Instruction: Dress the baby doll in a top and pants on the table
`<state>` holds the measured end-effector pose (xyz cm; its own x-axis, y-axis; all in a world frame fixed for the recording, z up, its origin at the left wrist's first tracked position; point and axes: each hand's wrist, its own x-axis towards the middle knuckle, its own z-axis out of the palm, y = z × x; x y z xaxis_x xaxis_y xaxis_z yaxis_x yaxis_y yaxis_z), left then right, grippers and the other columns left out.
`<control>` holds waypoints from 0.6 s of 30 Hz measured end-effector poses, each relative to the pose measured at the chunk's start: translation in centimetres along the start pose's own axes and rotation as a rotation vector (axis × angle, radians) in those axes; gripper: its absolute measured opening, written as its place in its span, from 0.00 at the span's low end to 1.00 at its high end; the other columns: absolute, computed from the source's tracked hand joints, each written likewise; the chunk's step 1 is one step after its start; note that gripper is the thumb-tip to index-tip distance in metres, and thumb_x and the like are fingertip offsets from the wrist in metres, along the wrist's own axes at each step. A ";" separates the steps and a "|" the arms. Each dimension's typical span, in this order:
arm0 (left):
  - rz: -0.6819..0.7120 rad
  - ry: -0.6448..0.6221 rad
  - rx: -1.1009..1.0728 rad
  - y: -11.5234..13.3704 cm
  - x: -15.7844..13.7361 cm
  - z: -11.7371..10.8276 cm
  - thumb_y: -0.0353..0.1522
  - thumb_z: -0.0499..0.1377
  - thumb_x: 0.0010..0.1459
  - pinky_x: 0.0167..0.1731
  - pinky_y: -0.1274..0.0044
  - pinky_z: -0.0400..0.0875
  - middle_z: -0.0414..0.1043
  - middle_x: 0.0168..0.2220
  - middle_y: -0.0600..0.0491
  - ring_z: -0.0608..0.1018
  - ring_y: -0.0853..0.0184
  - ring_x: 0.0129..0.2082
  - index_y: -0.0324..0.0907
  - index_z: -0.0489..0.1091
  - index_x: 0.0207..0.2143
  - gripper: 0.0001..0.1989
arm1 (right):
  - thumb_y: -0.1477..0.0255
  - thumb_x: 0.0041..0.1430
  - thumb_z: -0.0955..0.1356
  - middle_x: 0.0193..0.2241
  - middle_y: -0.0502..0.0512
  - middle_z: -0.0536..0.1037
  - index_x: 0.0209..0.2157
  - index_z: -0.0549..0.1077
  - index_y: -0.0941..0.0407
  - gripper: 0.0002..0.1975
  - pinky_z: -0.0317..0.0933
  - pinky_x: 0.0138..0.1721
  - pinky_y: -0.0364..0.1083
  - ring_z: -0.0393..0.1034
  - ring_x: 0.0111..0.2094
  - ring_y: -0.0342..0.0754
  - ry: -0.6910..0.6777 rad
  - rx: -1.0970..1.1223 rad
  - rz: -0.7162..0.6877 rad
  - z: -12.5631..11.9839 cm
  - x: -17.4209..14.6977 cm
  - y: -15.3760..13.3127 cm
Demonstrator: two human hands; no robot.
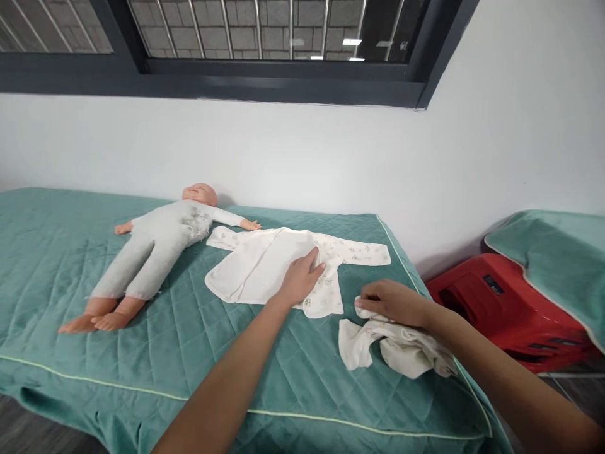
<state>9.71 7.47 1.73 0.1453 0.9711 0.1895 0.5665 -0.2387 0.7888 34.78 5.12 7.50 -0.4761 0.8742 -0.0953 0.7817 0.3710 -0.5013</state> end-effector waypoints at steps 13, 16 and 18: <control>-0.006 0.217 -0.302 2.1 0.5 5.1 0.21 0.48 0.57 0.69 0.66 0.51 0.56 0.68 0.43 0.57 0.63 0.70 0.37 0.67 0.58 0.26 | 0.57 0.59 0.65 0.24 0.51 0.72 0.24 0.66 0.56 0.18 0.53 0.31 0.43 0.64 0.28 0.44 0.307 0.222 0.280 3.0 13.2 -1.2; -0.112 0.300 -0.341 1.4 -0.6 4.0 0.23 0.51 0.58 0.65 0.66 0.60 0.62 0.64 0.45 0.64 0.62 0.65 0.40 0.69 0.53 0.21 | 0.59 0.55 0.68 0.22 0.49 0.70 0.22 0.63 0.55 0.17 0.51 0.30 0.43 0.62 0.27 0.44 0.345 0.199 0.297 3.7 13.2 -0.6; -0.183 0.297 -0.354 1.2 -1.0 3.5 0.24 0.53 0.58 0.60 0.68 0.66 0.69 0.58 0.44 0.71 0.62 0.59 0.40 0.69 0.51 0.18 | 0.61 0.55 0.68 0.19 0.48 0.67 0.20 0.60 0.54 0.18 0.50 0.30 0.43 0.60 0.26 0.44 0.357 0.197 0.284 3.9 13.1 -0.4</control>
<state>13.11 6.16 0.46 -0.1970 0.9693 0.1474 0.2431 -0.0974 0.9651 26.66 15.22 3.15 -0.0605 0.9977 0.0318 0.7532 0.0666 -0.6544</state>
